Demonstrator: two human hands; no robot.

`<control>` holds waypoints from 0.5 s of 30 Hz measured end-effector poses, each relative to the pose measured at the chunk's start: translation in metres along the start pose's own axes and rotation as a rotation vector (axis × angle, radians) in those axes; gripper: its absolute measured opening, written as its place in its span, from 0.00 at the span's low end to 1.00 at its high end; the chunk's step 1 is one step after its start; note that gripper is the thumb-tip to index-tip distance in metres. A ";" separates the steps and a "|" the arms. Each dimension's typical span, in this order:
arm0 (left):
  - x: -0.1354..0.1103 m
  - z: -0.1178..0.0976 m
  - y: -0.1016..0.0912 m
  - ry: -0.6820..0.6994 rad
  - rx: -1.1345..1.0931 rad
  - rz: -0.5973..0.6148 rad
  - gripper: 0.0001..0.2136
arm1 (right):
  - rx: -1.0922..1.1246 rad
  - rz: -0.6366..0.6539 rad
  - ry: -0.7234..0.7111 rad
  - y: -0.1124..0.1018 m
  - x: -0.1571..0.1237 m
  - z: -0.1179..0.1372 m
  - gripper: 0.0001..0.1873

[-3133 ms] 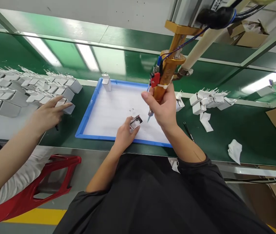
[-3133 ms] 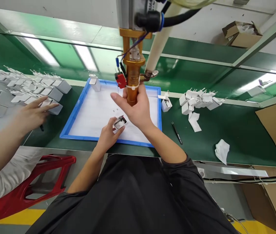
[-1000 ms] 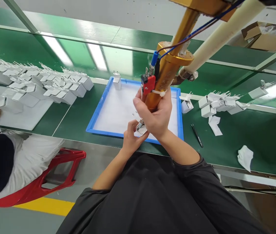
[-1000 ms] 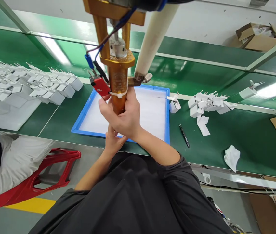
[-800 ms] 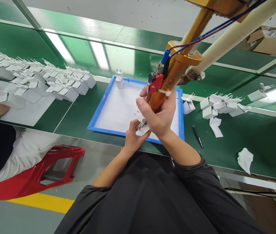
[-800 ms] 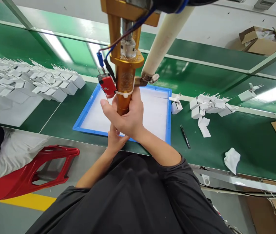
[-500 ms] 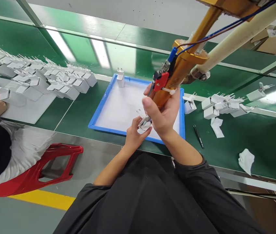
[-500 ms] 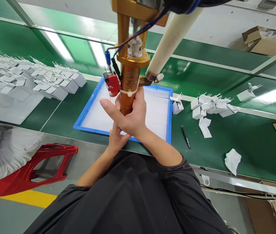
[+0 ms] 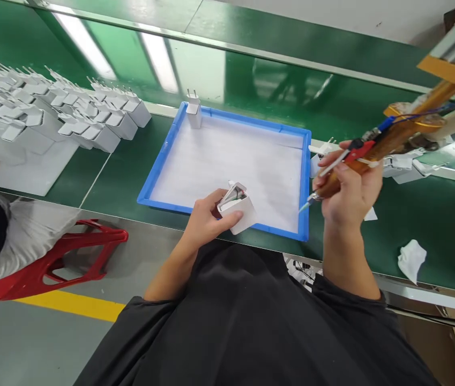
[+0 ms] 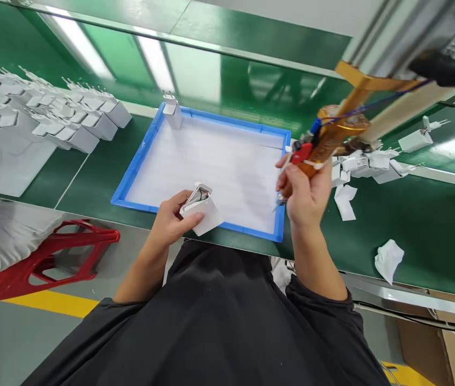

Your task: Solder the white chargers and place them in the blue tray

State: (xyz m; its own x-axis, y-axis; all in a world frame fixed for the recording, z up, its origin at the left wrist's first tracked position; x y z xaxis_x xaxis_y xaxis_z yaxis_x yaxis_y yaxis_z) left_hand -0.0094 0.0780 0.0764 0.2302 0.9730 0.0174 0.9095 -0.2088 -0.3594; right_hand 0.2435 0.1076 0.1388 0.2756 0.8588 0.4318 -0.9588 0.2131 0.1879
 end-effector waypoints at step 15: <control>0.016 -0.029 0.036 0.095 0.119 0.078 0.16 | -1.066 -0.362 -0.071 -0.166 -0.054 -0.010 0.29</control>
State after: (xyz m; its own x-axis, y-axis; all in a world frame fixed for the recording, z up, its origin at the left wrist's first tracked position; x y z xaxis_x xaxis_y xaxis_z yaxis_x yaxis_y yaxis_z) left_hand 0.0374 0.0827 0.0905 0.3350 0.9395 0.0708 0.8414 -0.2645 -0.4713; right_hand 0.3872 0.0303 0.0755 0.5197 0.6448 0.5605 -0.3819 0.7622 -0.5227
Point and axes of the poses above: each hand's wrist, its own x-axis towards the middle knuckle, its own y-axis out of the palm, z = x × y, the point moved 5 cm from there along x, towards the middle knuckle, and after that the axes turned 4 degrees about x, right-handed, at the moved point
